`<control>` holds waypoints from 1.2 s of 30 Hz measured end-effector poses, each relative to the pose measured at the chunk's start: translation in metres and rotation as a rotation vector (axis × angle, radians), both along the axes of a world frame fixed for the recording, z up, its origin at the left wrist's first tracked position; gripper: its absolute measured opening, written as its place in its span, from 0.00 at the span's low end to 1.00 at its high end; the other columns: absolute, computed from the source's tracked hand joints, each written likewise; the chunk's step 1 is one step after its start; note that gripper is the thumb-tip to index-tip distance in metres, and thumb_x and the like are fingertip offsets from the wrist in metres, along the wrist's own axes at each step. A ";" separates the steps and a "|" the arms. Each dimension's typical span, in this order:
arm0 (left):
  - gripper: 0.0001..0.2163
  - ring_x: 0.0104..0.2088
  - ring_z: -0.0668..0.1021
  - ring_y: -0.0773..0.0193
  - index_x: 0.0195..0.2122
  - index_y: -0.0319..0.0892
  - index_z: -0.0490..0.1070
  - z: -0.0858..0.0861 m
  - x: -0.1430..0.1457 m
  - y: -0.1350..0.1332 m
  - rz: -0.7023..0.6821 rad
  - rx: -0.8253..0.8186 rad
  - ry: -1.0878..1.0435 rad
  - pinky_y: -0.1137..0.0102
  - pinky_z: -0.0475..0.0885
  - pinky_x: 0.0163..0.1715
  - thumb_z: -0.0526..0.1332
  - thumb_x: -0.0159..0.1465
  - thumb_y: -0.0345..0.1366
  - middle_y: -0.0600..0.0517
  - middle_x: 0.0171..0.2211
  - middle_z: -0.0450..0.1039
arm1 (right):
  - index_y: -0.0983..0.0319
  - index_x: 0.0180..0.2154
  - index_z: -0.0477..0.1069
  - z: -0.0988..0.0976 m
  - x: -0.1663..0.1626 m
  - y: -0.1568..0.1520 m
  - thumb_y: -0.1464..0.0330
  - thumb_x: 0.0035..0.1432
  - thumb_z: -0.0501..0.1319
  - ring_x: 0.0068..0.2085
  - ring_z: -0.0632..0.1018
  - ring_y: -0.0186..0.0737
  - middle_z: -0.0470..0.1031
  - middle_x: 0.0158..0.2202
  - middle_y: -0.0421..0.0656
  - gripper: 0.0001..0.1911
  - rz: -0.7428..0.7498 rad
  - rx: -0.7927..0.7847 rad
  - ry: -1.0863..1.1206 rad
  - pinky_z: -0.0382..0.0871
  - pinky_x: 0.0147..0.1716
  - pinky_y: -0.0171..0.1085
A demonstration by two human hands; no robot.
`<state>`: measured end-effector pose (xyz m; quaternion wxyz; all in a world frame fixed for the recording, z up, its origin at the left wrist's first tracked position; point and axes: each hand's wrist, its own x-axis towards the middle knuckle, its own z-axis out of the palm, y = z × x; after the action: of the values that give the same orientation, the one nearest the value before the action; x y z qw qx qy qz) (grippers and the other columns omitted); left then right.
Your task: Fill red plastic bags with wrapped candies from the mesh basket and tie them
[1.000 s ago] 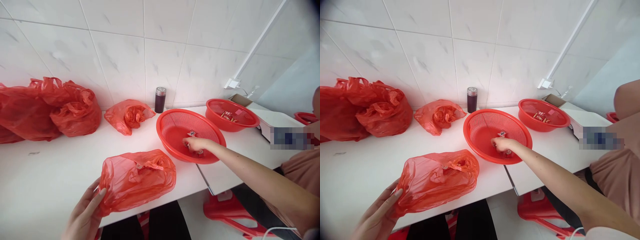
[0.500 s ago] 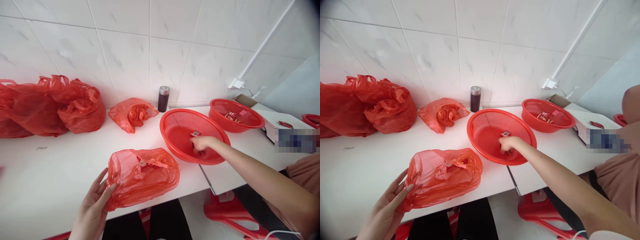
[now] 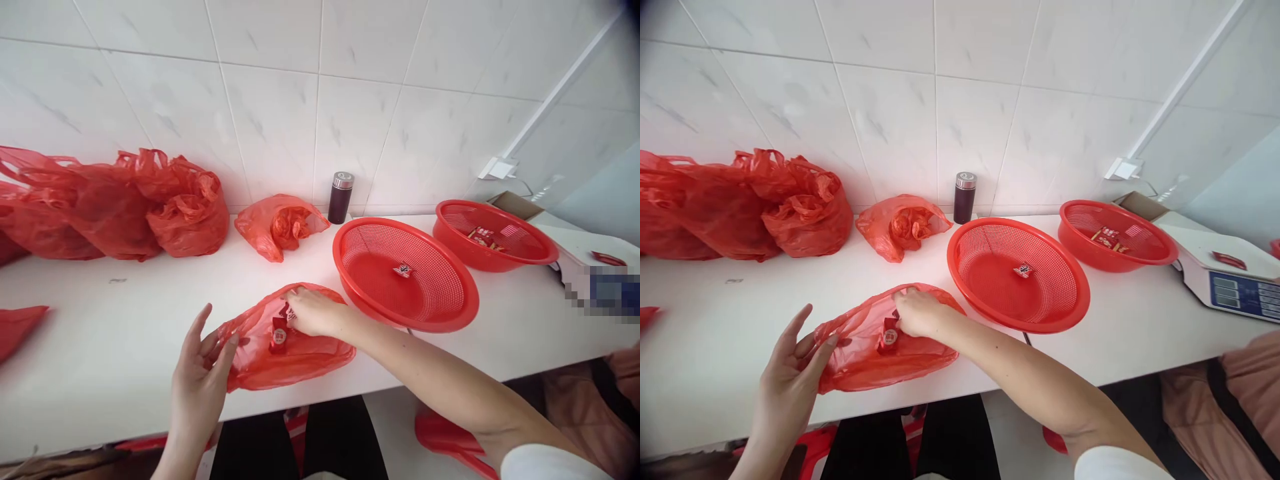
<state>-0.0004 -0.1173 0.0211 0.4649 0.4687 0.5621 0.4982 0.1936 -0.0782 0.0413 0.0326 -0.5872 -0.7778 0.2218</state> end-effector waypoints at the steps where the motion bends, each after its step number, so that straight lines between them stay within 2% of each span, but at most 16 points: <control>1: 0.37 0.41 0.80 0.56 0.65 0.53 0.55 -0.001 -0.003 0.002 0.019 0.012 0.041 0.72 0.75 0.31 0.67 0.55 0.47 0.49 0.39 0.79 | 0.65 0.52 0.66 0.000 0.003 0.002 0.68 0.58 0.57 0.49 0.75 0.55 0.71 0.51 0.58 0.20 -0.003 0.014 -0.019 0.69 0.39 0.44; 4: 0.36 0.42 0.80 0.55 0.65 0.52 0.56 -0.003 -0.010 0.008 0.057 0.014 0.097 0.70 0.75 0.32 0.66 0.55 0.48 0.47 0.41 0.78 | 0.62 0.47 0.71 0.018 0.018 0.001 0.70 0.58 0.57 0.45 0.77 0.50 0.76 0.46 0.52 0.15 0.003 -0.002 0.015 0.69 0.39 0.41; 6: 0.37 0.43 0.79 0.54 0.64 0.50 0.57 -0.003 -0.010 0.009 0.044 0.000 0.087 0.67 0.76 0.34 0.66 0.54 0.50 0.45 0.45 0.77 | 0.60 0.45 0.73 0.037 0.036 0.000 0.69 0.59 0.57 0.43 0.78 0.44 0.77 0.45 0.48 0.12 -0.002 -0.010 0.161 0.70 0.40 0.38; 8: 0.38 0.45 0.78 0.52 0.65 0.51 0.56 -0.002 -0.009 0.009 0.002 -0.029 0.060 0.64 0.76 0.38 0.66 0.54 0.51 0.44 0.50 0.73 | 0.58 0.45 0.73 0.054 0.065 0.002 0.68 0.62 0.56 0.45 0.77 0.40 0.77 0.47 0.45 0.11 -0.077 0.073 0.287 0.69 0.43 0.36; 10: 0.39 0.51 0.76 0.49 0.66 0.54 0.52 -0.002 -0.009 0.005 -0.041 -0.059 0.040 0.58 0.73 0.45 0.65 0.54 0.51 0.43 0.55 0.70 | 0.58 0.48 0.71 0.062 0.103 0.008 0.67 0.63 0.55 0.47 0.76 0.41 0.75 0.49 0.46 0.13 -0.245 0.187 0.198 0.68 0.45 0.36; 11: 0.40 0.54 0.73 0.48 0.66 0.56 0.50 -0.002 -0.009 0.003 -0.055 -0.072 0.037 0.56 0.71 0.48 0.65 0.55 0.51 0.42 0.56 0.68 | 0.57 0.51 0.69 0.062 0.124 0.011 0.67 0.62 0.56 0.48 0.75 0.43 0.73 0.52 0.47 0.15 -0.337 0.173 0.071 0.68 0.44 0.37; 13: 0.41 0.56 0.71 0.46 0.67 0.57 0.48 -0.004 -0.010 -0.001 -0.069 -0.089 0.025 0.53 0.68 0.51 0.66 0.55 0.51 0.43 0.59 0.66 | 0.54 0.61 0.58 0.053 0.165 0.013 0.64 0.60 0.59 0.45 0.76 0.46 0.66 0.59 0.50 0.28 -0.523 -0.042 -0.191 0.69 0.39 0.39; 16: 0.40 0.55 0.72 0.47 0.66 0.57 0.49 -0.007 -0.012 -0.005 -0.064 -0.139 -0.016 0.55 0.70 0.49 0.66 0.54 0.51 0.44 0.60 0.65 | 0.58 0.63 0.56 0.029 0.210 0.009 0.65 0.53 0.65 0.43 0.77 0.50 0.64 0.58 0.57 0.37 -0.608 -0.207 -0.289 0.69 0.35 0.41; 18: 0.39 0.54 0.73 0.49 0.65 0.56 0.53 -0.009 -0.013 -0.006 -0.065 -0.164 -0.035 0.58 0.71 0.48 0.66 0.54 0.52 0.46 0.58 0.67 | 0.61 0.59 0.62 0.012 0.225 0.004 0.66 0.52 0.66 0.43 0.76 0.49 0.68 0.53 0.55 0.33 -0.605 -0.234 -0.280 0.68 0.36 0.39; 20: 0.36 0.52 0.74 0.50 0.63 0.53 0.58 -0.010 -0.013 -0.007 -0.068 -0.166 -0.044 0.60 0.72 0.47 0.65 0.54 0.53 0.47 0.55 0.70 | 0.63 0.51 0.69 0.001 0.231 0.001 0.69 0.52 0.65 0.42 0.76 0.47 0.72 0.47 0.53 0.23 -0.589 -0.247 -0.260 0.67 0.36 0.38; 23: 0.32 0.48 0.76 0.52 0.58 0.51 0.63 -0.010 -0.014 -0.007 -0.056 -0.159 -0.050 0.63 0.73 0.43 0.65 0.53 0.53 0.48 0.49 0.74 | 0.65 0.39 0.71 0.003 0.225 0.002 0.74 0.53 0.62 0.39 0.75 0.44 0.74 0.40 0.50 0.09 -0.557 -0.238 -0.200 0.66 0.35 0.37; 27: 0.23 0.41 0.78 0.57 0.46 0.46 0.70 -0.011 -0.017 -0.006 -0.086 -0.154 -0.037 0.68 0.73 0.38 0.66 0.53 0.52 0.49 0.43 0.76 | 0.60 0.45 0.65 0.038 0.175 -0.008 0.69 0.63 0.54 0.38 0.76 0.36 0.74 0.42 0.45 0.09 -0.489 -0.104 0.038 0.69 0.36 0.33; 29: 0.20 0.38 0.78 0.58 0.41 0.44 0.72 -0.011 -0.018 -0.004 -0.123 -0.162 -0.019 0.70 0.72 0.34 0.66 0.53 0.52 0.49 0.38 0.77 | 0.59 0.47 0.65 0.056 0.132 -0.023 0.65 0.64 0.53 0.39 0.78 0.37 0.75 0.41 0.44 0.10 -0.351 0.019 0.406 0.71 0.39 0.35; 31: 0.20 0.37 0.77 0.57 0.39 0.43 0.74 -0.012 -0.018 -0.002 -0.130 -0.165 -0.004 0.71 0.72 0.32 0.66 0.52 0.52 0.49 0.36 0.78 | 0.57 0.45 0.67 0.064 0.086 -0.040 0.64 0.63 0.55 0.39 0.78 0.36 0.74 0.44 0.42 0.10 -0.102 0.016 0.567 0.73 0.39 0.36; 33: 0.20 0.38 0.77 0.56 0.38 0.43 0.76 -0.010 -0.018 0.000 -0.110 -0.145 -0.010 0.70 0.73 0.34 0.66 0.52 0.53 0.49 0.36 0.78 | 0.54 0.48 0.69 0.058 0.050 -0.052 0.68 0.63 0.55 0.44 0.77 0.37 0.73 0.49 0.42 0.12 0.107 0.051 0.485 0.72 0.44 0.37; 36: 0.21 0.36 0.78 0.56 0.38 0.42 0.77 -0.003 -0.019 -0.001 -0.085 -0.122 -0.020 0.69 0.74 0.32 0.67 0.51 0.53 0.49 0.34 0.78 | 0.53 0.56 0.66 0.035 0.027 -0.057 0.77 0.62 0.53 0.56 0.70 0.46 0.66 0.58 0.47 0.24 0.212 0.231 0.132 0.68 0.51 0.45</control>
<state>-0.0198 -0.1182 0.0180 0.5190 0.4581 0.5663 0.4474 0.2209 -0.1353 0.0764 0.1272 -0.4783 -0.8519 0.1713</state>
